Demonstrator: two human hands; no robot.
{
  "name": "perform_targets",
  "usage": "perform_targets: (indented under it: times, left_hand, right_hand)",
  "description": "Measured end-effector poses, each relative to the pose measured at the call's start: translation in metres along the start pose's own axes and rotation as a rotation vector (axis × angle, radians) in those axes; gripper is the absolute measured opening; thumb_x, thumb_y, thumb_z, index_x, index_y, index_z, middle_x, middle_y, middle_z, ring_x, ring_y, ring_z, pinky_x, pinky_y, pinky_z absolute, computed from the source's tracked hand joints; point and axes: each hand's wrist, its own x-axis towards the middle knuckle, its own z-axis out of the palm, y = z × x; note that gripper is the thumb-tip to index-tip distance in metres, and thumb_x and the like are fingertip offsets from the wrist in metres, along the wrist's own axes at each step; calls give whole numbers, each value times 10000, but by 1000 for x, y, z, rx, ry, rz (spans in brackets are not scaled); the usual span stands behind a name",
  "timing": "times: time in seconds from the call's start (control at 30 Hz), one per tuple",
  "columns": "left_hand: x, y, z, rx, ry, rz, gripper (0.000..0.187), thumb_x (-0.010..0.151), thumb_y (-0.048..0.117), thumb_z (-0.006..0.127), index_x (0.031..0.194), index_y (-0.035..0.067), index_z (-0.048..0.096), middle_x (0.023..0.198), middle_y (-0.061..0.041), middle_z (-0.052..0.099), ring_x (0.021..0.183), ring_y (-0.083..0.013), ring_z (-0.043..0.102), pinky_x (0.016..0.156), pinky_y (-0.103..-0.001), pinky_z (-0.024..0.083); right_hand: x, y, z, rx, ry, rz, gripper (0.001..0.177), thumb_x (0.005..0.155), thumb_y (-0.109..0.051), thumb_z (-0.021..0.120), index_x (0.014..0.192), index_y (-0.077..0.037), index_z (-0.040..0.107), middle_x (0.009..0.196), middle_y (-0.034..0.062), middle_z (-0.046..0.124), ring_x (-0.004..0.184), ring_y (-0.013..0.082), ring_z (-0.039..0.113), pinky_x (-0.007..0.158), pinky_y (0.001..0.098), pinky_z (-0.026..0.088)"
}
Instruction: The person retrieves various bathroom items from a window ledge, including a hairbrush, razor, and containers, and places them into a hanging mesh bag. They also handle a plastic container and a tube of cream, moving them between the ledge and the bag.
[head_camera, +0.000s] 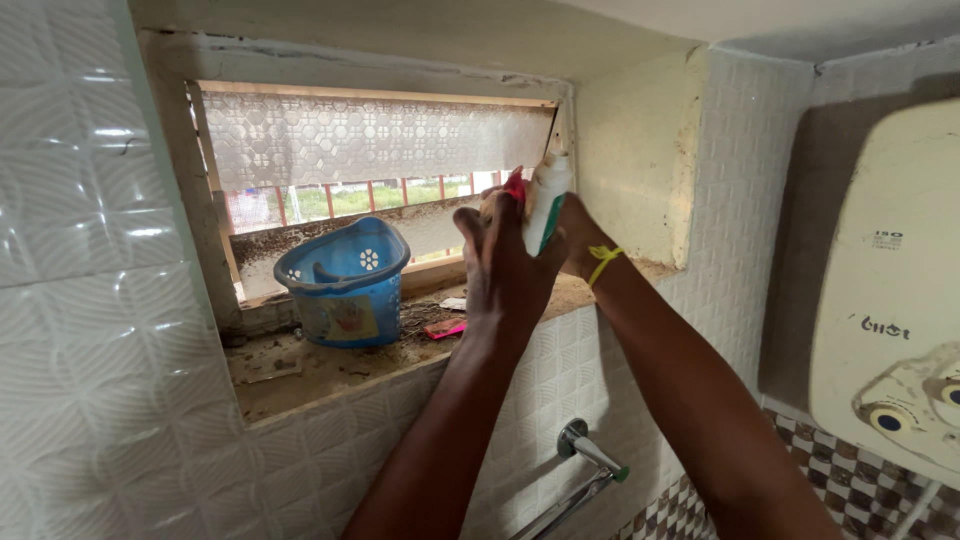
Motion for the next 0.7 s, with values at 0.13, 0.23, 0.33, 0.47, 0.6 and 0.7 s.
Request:
perform_targets:
  times: [0.13, 0.23, 0.33, 0.47, 0.6, 0.7]
  left_hand:
    - [0, 5, -3, 72, 114, 12, 708, 769, 296, 858, 1341, 81, 499, 1162, -272, 401, 1014, -543, 543, 742, -637, 536]
    - [-2, 7, -5, 7, 60, -54, 614, 804, 212, 797, 1329, 89, 503, 1184, -268, 401, 1040, -541, 545, 704, -623, 560]
    - [-3, 7, -4, 16, 73, -32, 595, 765, 173, 816, 1280, 91, 530, 1176, -267, 406, 1017, -550, 546, 687, -635, 538]
    - [-1, 4, 2, 58, 119, 94, 544, 758, 135, 819, 1226, 84, 546, 1141, -259, 426, 952, -521, 571, 669, -613, 544]
    - [-3, -2, 5, 58, 143, 136, 551, 738, 122, 828, 1209, 74, 546, 1122, -264, 426, 935, -514, 570, 617, -612, 537]
    - [-1, -6, 6, 36, 136, 170, 558, 752, 139, 840, 1218, 71, 541, 1132, -255, 430, 940, -489, 584, 621, -584, 563]
  right_hand:
    - [9, 23, -31, -42, 42, 20, 535, 938, -244, 572, 1395, 30, 527, 1241, 219, 679, 1132, 290, 678, 995, 415, 543]
    - [17, 44, -56, -100, 71, 50, 511, 922, -219, 609, 1370, 21, 548, 1227, 202, 688, 1117, 283, 675, 974, 413, 544]
    - [20, 65, -89, -164, 108, 87, 489, 907, -193, 646, 1344, 12, 568, 1213, 184, 696, 1102, 275, 672, 954, 411, 545]
    - [13, 92, -142, -294, 167, 169, 464, 886, -160, 696, 1311, 0, 596, 1194, 161, 707, 1082, 265, 668, 927, 409, 546]
    - [1, 99, -159, -508, 247, 294, 444, 866, -126, 745, 1277, -12, 623, 1174, 139, 718, 1061, 254, 664, 900, 406, 548]
    - [4, 88, -145, -768, 243, 286, 422, 852, -101, 758, 1249, -27, 637, 1155, 126, 726, 1049, 246, 663, 884, 402, 552]
